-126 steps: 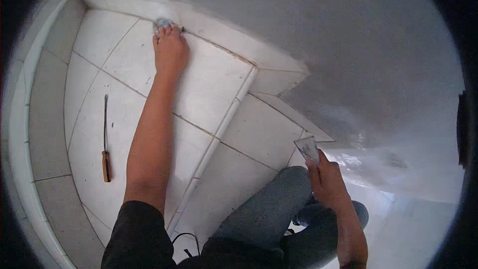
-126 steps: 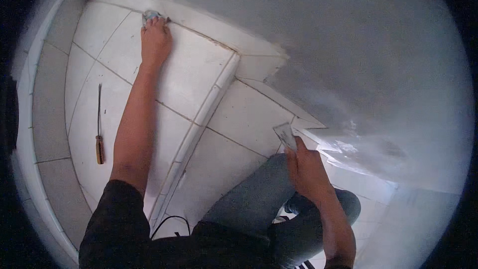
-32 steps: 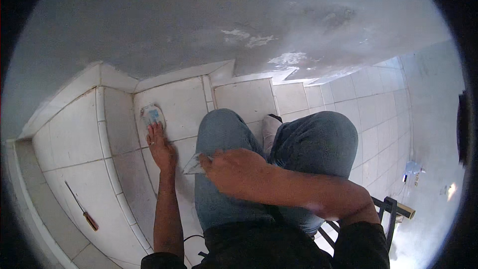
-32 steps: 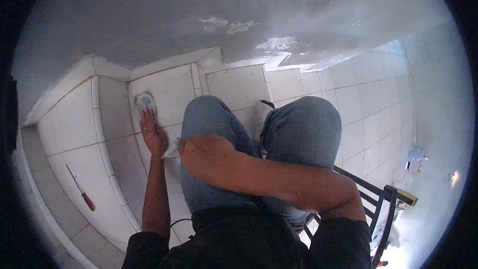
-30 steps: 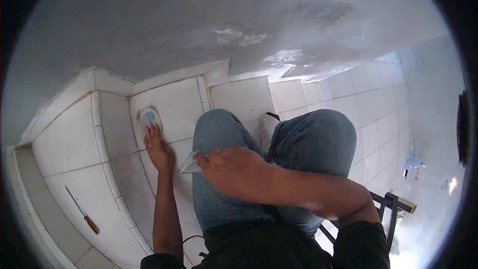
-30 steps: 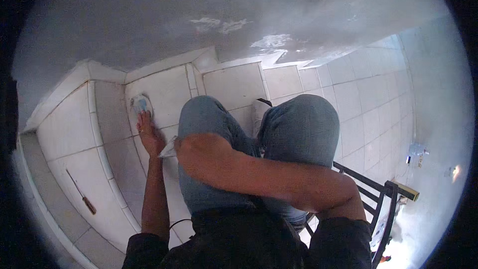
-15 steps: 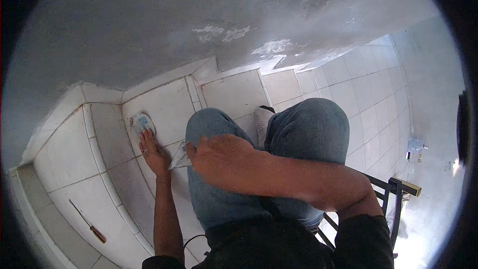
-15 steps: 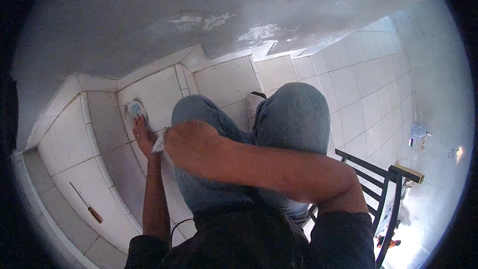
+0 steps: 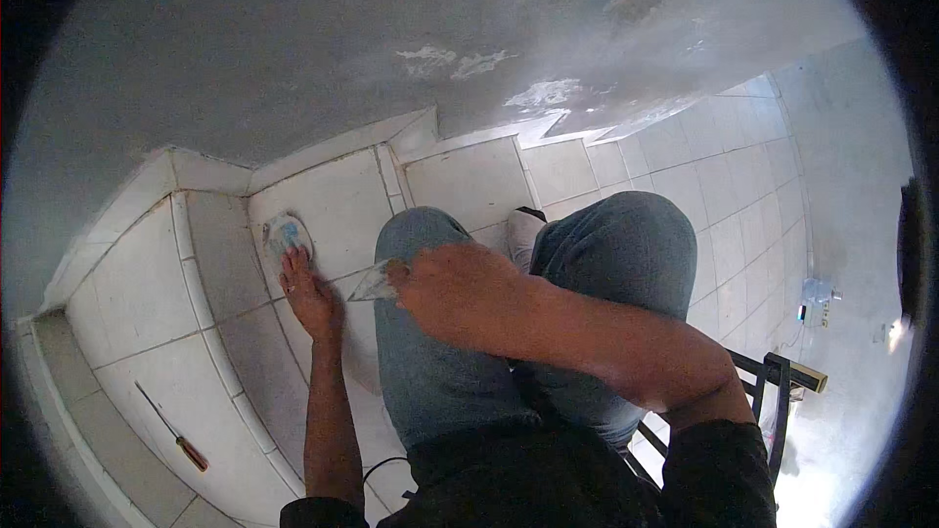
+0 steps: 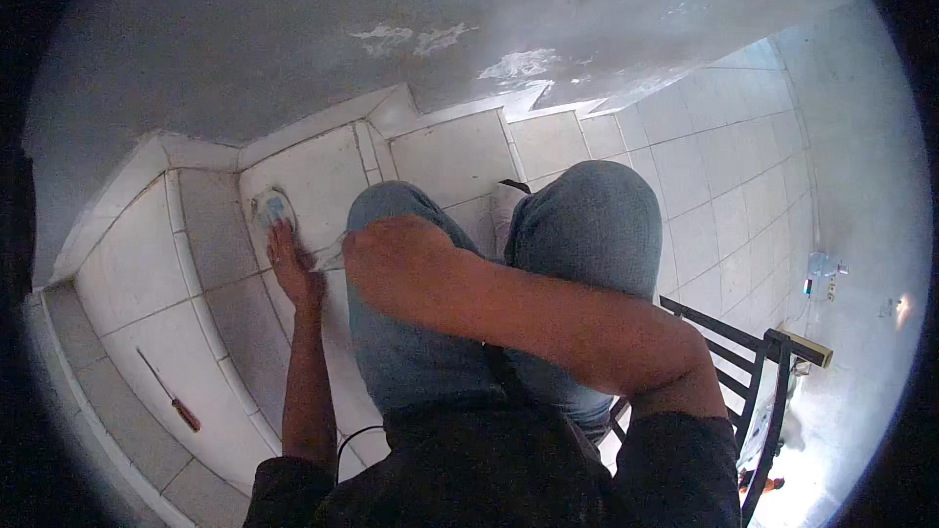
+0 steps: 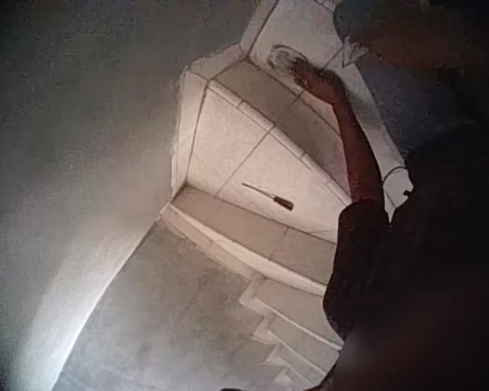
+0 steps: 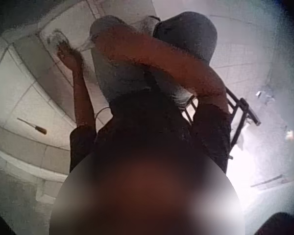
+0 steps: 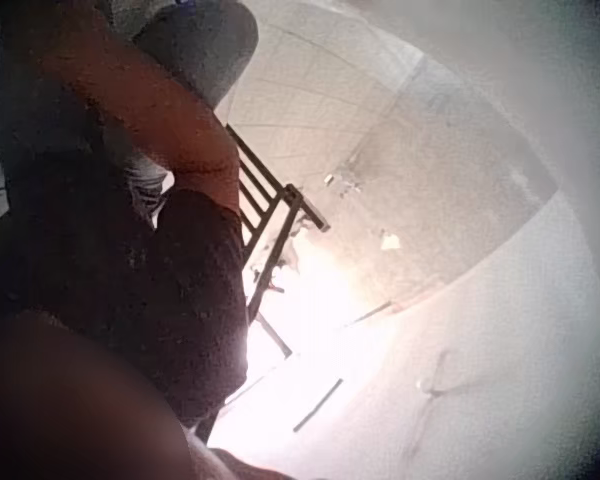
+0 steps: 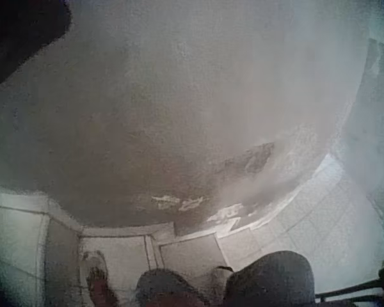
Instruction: The person sands and patches a section of a wall near a tiled staircase, using sandpaper and a putty knife to apply wall filler.
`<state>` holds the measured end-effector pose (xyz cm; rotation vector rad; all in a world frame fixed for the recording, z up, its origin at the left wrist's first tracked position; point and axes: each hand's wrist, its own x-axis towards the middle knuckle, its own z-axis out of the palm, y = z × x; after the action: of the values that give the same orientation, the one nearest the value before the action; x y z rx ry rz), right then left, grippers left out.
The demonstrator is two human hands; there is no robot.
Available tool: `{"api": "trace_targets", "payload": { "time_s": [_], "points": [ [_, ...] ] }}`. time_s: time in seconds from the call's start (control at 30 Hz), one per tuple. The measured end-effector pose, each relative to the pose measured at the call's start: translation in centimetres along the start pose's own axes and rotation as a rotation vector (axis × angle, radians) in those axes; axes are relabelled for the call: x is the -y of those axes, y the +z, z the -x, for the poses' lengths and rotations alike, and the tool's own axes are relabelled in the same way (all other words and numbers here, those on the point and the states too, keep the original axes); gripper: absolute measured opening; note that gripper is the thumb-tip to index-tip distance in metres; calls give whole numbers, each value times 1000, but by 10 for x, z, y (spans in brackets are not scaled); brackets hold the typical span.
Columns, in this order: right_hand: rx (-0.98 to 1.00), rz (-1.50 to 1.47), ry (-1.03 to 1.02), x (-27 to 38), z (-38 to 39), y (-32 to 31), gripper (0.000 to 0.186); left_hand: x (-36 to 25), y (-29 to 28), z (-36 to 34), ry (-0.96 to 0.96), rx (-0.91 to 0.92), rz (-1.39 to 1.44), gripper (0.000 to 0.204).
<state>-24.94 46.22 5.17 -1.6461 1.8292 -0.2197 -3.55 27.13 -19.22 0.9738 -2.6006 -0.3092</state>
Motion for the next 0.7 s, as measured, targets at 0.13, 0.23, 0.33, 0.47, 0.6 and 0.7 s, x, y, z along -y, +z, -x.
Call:
{"api": "trace_targets", "payload": {
  "time_s": [0.13,0.23,0.33,0.47,0.6,0.7],
  "points": [
    [-50,14,22,0,4,-3,45,0,-1,-1,-17,2,9,50],
    [-115,-42,67,-1,2,2,49,0,-1,-1,-3,-16,12,49],
    [-287,-157,131,-7,-9,12,51,-1,-1,0,5,-9,2,48],
    [-555,-889,489,-23,-39,29,36,-2,-3,0,-31,-3,-4,50],
    [-748,-1741,688,-51,-78,40,19,-4,-6,-3,-87,65,20,53],
    [-786,-2014,591,-78,-108,45,19,-7,-7,-5,-112,84,13,53]
  ]
}}
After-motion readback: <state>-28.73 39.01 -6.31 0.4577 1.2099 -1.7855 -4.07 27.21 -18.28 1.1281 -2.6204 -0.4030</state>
